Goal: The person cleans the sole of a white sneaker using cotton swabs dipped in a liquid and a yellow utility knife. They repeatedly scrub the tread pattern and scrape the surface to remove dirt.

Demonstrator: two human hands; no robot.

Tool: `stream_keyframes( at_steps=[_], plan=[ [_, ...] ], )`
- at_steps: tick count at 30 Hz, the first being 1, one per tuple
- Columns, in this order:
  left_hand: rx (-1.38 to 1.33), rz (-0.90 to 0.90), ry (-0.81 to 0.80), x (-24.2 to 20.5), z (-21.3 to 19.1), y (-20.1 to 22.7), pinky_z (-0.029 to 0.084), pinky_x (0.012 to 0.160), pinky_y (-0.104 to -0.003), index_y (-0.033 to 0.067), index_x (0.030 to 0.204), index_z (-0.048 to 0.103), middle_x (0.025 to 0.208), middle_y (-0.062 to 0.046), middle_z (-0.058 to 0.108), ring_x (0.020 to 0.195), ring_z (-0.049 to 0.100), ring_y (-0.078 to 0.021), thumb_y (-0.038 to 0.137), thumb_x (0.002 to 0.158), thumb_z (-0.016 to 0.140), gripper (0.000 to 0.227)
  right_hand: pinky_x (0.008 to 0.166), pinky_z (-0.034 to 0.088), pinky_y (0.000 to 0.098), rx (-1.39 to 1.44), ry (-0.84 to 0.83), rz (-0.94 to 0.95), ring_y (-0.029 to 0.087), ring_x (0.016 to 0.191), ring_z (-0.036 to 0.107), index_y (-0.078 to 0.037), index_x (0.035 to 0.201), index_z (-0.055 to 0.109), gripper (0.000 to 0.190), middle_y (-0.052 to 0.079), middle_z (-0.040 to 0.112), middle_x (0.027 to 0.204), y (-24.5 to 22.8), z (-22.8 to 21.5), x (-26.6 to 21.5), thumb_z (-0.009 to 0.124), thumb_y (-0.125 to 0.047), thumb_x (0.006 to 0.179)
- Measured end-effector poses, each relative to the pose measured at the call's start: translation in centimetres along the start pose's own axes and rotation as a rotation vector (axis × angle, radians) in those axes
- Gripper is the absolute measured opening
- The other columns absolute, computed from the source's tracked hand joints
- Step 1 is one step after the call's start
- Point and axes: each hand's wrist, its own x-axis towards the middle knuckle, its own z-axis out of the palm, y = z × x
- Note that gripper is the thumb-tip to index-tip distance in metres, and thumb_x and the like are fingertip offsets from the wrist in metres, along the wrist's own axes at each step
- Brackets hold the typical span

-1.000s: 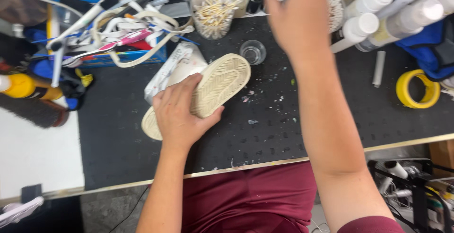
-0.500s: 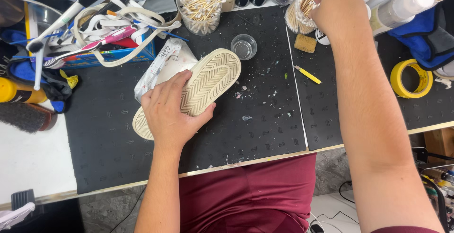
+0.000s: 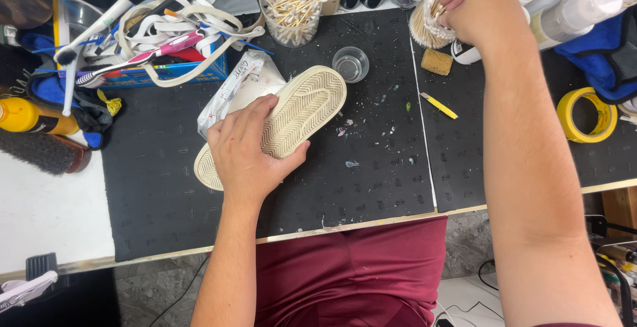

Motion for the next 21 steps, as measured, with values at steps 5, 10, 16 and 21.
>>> stream_keyframes(
  at_steps=[5,10,16,21],
  plan=[
    [0.001,-0.001,0.002,-0.1,0.0,-0.1,0.039,0.099,-0.041,0.0125,0.130,0.066,0.130,-0.004,0.070,0.116,0.062,-0.0245,0.047,0.063,0.090,0.079,0.072,0.056,0.0311,0.005,0.012,-0.048,0.016,0.081,0.072,-0.003,0.099,0.076,0.023,0.008,0.076,0.089,-0.1,0.3,0.1,0.089,-0.008,0.080],
    [0.008,0.011,0.003,0.0,0.1,-0.1,0.039,0.099,-0.041,0.0120,0.130,0.065,0.131,-0.004,0.069,0.116,0.062,-0.0246,0.047,0.063,0.090,0.079,0.069,0.056,0.0318,-0.047,0.101,-0.078,0.018,0.075,0.072,-0.002,0.091,0.075,0.018,0.009,0.073,0.082,-0.4,1.3,0.2,0.088,-0.005,0.079],
    [0.010,0.006,0.000,0.0,0.0,0.1,0.039,0.099,-0.041,0.0118,0.131,0.065,0.132,-0.004,0.069,0.116,0.062,-0.0246,0.046,0.064,0.089,0.079,0.070,0.057,0.0312,-0.138,0.199,-0.118,0.018,0.080,0.073,-0.006,0.087,0.079,0.012,0.008,0.075,0.085,0.4,1.6,-0.3,0.077,0.005,0.082],
    [0.012,0.008,-0.001,-0.1,0.1,0.0,0.038,0.099,-0.041,0.0118,0.130,0.065,0.132,-0.004,0.069,0.116,0.062,-0.0249,0.047,0.064,0.089,0.080,0.067,0.056,0.0339,-0.111,0.127,-0.069,0.020,0.077,0.071,-0.008,0.094,0.080,0.015,0.008,0.074,0.085,0.1,1.7,-0.5,0.087,-0.006,0.080]
  ],
)
